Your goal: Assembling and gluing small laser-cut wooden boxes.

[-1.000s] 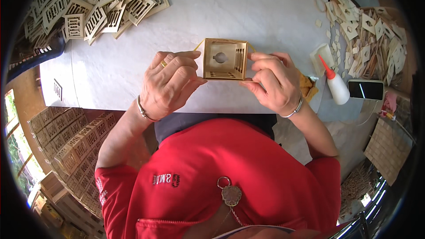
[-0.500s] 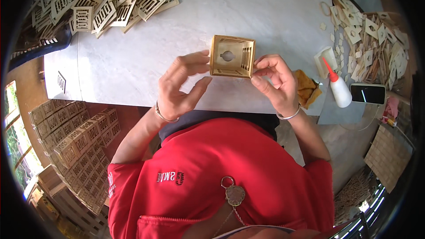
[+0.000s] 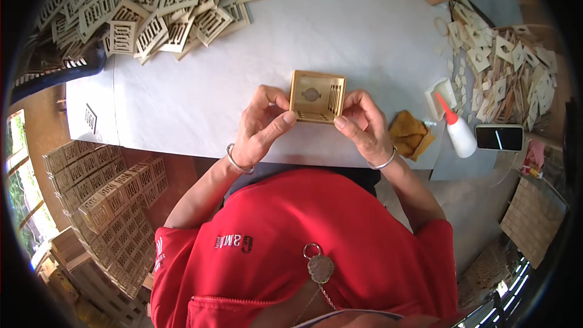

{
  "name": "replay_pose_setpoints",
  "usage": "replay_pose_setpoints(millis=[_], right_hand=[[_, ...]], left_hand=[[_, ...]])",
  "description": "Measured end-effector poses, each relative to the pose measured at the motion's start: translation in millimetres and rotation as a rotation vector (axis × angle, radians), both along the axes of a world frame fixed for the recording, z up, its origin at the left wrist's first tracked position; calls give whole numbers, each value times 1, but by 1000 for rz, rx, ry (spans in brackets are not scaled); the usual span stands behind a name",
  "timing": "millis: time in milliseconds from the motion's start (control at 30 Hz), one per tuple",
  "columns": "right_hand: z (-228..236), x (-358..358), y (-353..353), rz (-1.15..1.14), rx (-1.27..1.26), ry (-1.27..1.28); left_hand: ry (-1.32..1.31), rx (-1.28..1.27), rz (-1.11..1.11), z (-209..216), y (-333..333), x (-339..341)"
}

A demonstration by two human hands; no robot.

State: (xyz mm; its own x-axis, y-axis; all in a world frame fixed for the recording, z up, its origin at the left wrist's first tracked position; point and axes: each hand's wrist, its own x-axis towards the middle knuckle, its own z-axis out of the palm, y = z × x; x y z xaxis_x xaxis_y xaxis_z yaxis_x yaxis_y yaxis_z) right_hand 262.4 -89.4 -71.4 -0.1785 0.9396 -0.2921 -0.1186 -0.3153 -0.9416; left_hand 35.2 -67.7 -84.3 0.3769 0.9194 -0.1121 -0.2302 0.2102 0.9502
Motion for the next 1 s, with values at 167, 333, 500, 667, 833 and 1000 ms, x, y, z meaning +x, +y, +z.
replay_pose_setpoints(millis=[167,333,500,667,833,1000], right_hand=[[2,10,13,-70,-13,11],[7,-4,44,-207,-21,-53],[6,-9,56,-177,-2,-54],[0,-2,55,-118,62,-95],[0,30,38,77,184,-208],[-6,24,25,266,607,-689]], left_hand=[[68,-190,60,11,15,-6],[278,-133,104,22,52,16],[224,-126,125,15,58,24],[160,-92,51,3,61,20],[111,3,-65,2,56,-13],[685,749,-290,3,59,-19]])
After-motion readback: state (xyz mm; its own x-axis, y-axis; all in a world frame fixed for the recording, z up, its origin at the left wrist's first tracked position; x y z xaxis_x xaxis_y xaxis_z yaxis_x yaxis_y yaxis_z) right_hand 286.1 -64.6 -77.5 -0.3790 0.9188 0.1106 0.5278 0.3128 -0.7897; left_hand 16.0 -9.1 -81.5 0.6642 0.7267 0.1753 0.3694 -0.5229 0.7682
